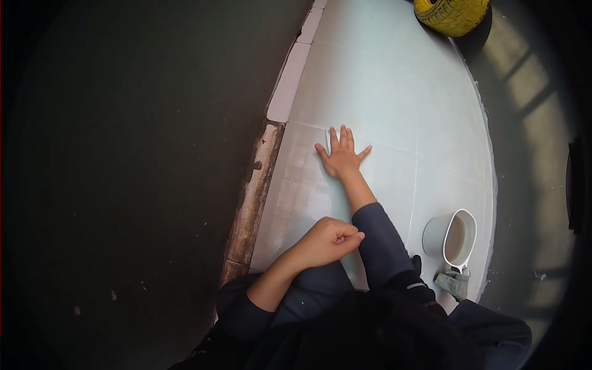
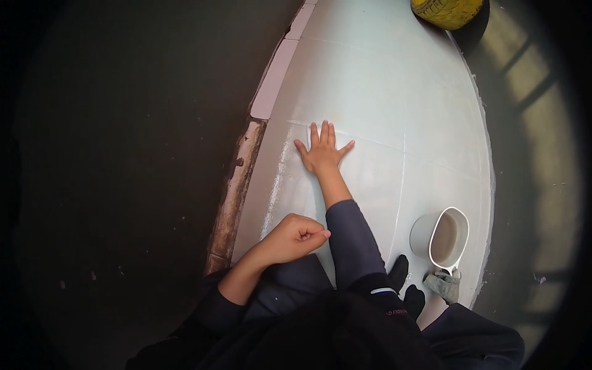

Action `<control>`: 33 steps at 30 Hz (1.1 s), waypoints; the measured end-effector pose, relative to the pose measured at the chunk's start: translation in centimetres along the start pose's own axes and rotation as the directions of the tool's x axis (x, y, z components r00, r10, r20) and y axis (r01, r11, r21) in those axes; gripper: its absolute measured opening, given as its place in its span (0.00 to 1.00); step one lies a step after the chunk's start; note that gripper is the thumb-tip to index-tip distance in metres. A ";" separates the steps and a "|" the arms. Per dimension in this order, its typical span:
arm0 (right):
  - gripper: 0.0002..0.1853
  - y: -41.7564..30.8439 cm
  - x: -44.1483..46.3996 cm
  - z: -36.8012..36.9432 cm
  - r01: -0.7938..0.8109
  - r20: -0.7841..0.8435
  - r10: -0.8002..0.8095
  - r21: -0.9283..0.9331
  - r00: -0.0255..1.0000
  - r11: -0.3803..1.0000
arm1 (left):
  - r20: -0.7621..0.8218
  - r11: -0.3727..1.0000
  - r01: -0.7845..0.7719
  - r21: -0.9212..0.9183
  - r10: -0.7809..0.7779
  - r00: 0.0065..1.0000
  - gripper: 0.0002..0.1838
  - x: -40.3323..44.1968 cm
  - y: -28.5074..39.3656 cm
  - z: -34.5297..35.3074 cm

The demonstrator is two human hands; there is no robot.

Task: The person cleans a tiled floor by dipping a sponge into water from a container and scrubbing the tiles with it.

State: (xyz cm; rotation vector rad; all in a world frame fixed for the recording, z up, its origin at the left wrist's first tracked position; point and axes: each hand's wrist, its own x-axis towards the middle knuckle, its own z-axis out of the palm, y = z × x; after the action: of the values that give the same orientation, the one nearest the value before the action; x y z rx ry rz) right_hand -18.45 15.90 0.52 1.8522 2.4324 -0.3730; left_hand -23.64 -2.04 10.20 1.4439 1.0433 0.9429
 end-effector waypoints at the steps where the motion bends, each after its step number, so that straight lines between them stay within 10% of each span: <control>1: 0.40 0.0 0.0 -0.1 0.000 -0.005 0.000 -0.001 1.000 1.000 | -0.069 0.998 0.051 -0.047 -0.054 0.996 0.19 0.1 -0.2 -0.2; 16: 0.39 7.1 -24.2 2.5 0.229 0.041 -0.230 0.021 0.972 0.973 | -0.266 0.976 0.093 -0.195 -0.144 0.953 0.19 -1.0 0.0 -0.7; 24: 0.37 7.3 -12.2 3.1 0.131 -0.159 -0.130 -0.005 0.979 0.991 | -0.197 0.982 0.135 -0.134 -0.160 0.967 0.20 -1.1 0.7 -0.6; 33: 0.38 7.8 -2.7 -1.2 -0.033 0.000 0.033 -0.036 0.999 0.999 | -0.134 0.988 0.102 -0.115 -0.117 0.984 0.21 -0.6 -0.7 -0.4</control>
State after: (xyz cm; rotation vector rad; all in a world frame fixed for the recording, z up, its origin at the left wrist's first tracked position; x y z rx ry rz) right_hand -10.14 15.55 1.03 1.8753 2.3886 -0.3252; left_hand -24.31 -2.46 9.50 1.2325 1.1462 1.0165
